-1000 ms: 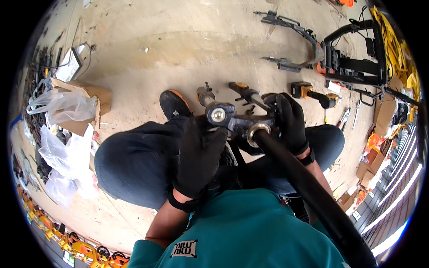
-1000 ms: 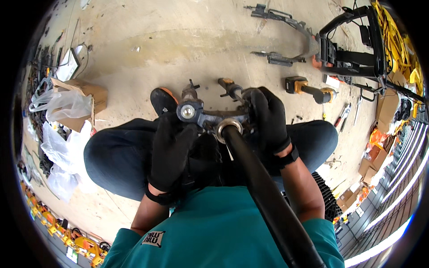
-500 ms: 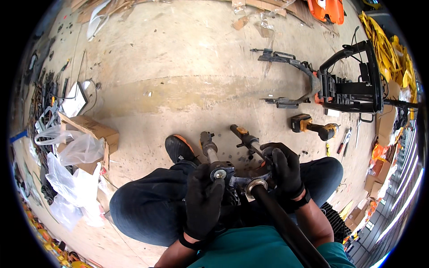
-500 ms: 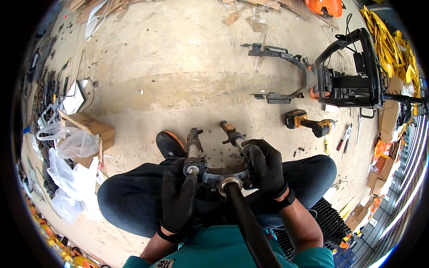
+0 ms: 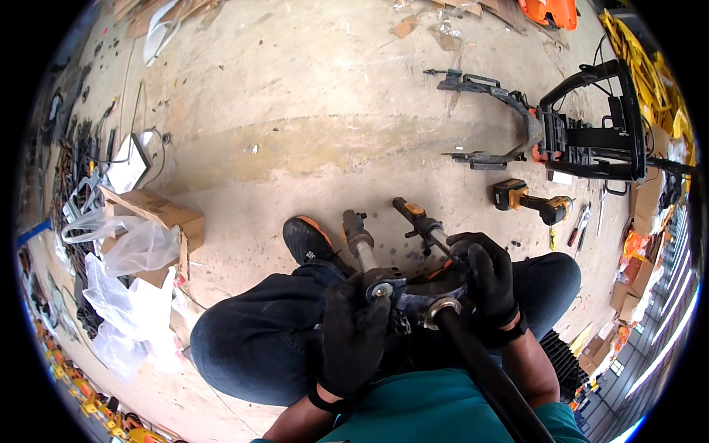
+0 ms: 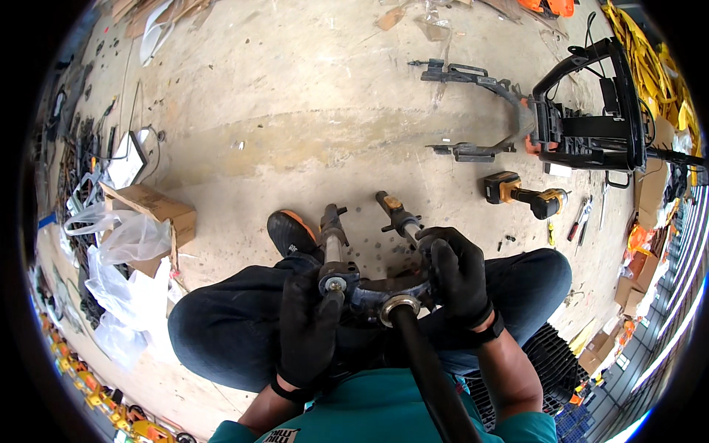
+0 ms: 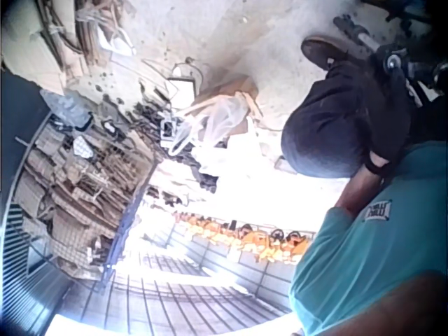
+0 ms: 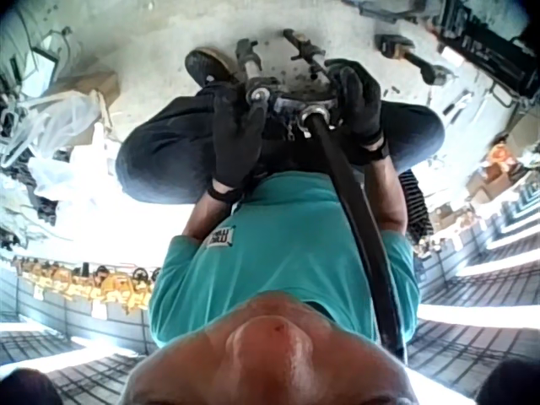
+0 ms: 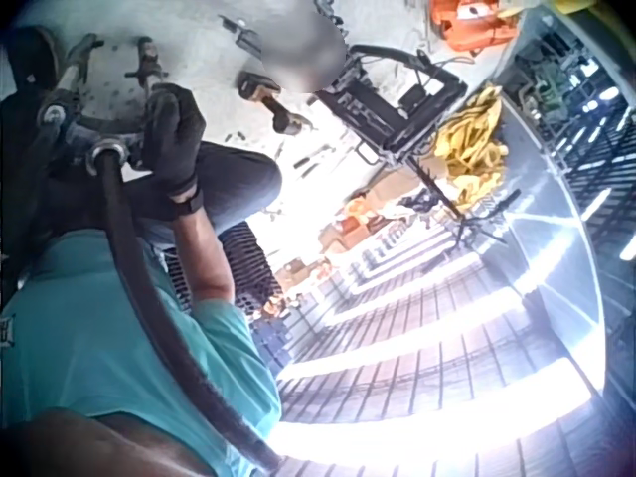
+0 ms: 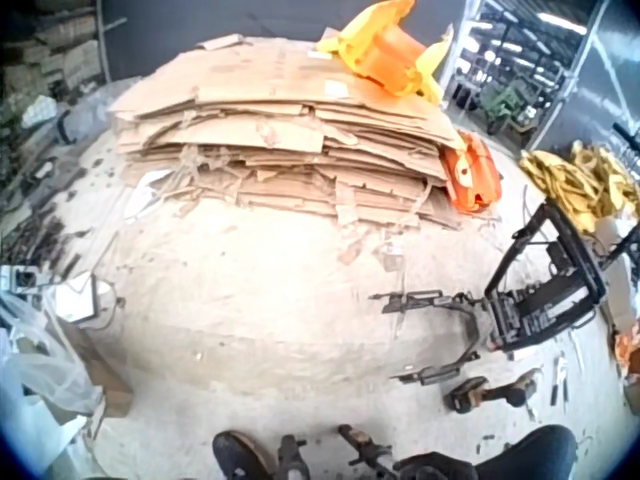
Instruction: The person holds and aligns the front fork tubes of a motorcycle into the triple clamps while sitting on the floor, and uses a screwdriver to tighten components on the forks.
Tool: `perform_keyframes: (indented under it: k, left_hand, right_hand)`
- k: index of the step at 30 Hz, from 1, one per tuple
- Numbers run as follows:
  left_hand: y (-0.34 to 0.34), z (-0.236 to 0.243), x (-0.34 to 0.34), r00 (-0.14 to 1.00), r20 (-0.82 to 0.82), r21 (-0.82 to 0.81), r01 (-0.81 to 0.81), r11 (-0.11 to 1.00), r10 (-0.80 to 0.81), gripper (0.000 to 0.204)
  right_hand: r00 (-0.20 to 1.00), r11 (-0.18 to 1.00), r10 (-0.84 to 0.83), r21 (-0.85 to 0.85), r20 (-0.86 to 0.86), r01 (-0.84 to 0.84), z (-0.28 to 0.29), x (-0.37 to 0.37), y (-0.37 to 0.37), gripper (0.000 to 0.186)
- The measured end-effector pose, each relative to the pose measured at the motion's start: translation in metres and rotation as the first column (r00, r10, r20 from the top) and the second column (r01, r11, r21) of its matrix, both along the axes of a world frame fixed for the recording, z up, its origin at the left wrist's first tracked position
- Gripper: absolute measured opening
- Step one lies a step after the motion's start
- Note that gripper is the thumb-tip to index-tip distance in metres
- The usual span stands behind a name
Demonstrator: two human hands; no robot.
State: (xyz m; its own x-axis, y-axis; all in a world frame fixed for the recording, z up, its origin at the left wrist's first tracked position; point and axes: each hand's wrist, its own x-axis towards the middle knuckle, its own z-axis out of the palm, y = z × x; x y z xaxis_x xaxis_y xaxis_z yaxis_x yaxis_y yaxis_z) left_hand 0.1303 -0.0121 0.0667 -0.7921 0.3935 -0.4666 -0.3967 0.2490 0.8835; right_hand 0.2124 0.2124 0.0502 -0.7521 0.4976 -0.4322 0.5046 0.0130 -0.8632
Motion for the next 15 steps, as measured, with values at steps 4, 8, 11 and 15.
perform_keyframes:
  k: [4, 8, 11, 15]
  left_hand:
    - [0.003, -0.003, 0.001, 0.997, -0.082, -0.069, -0.007, 0.998, 0.002, 0.040]
    - [0.002, -0.006, 0.002, 0.999, 0.029, 0.126, -0.018, 0.992, 0.015, 0.050]
    - [0.002, -0.005, 0.003, 0.983, 0.182, 0.195, -0.066, 0.979, 0.030, 0.055]
    - [0.013, -0.005, 0.009, 0.867, 0.471, 0.330, -0.342, 0.880, 0.160, 0.053]
  right_hand:
    - [0.999, 1.000, -0.008, -0.024, 0.050, 0.009, -0.001, 0.000, 0.001, 0.032]
    - [0.999, 0.999, -0.016, -0.042, 0.027, 0.017, -0.002, 0.001, 0.000, 0.032]
    - [0.999, 0.998, -0.033, -0.045, 0.004, 0.033, -0.001, 0.002, -0.002, 0.032]
    - [0.993, 0.979, 0.113, 0.173, -0.038, -0.105, -0.003, 0.001, -0.003, 0.034]
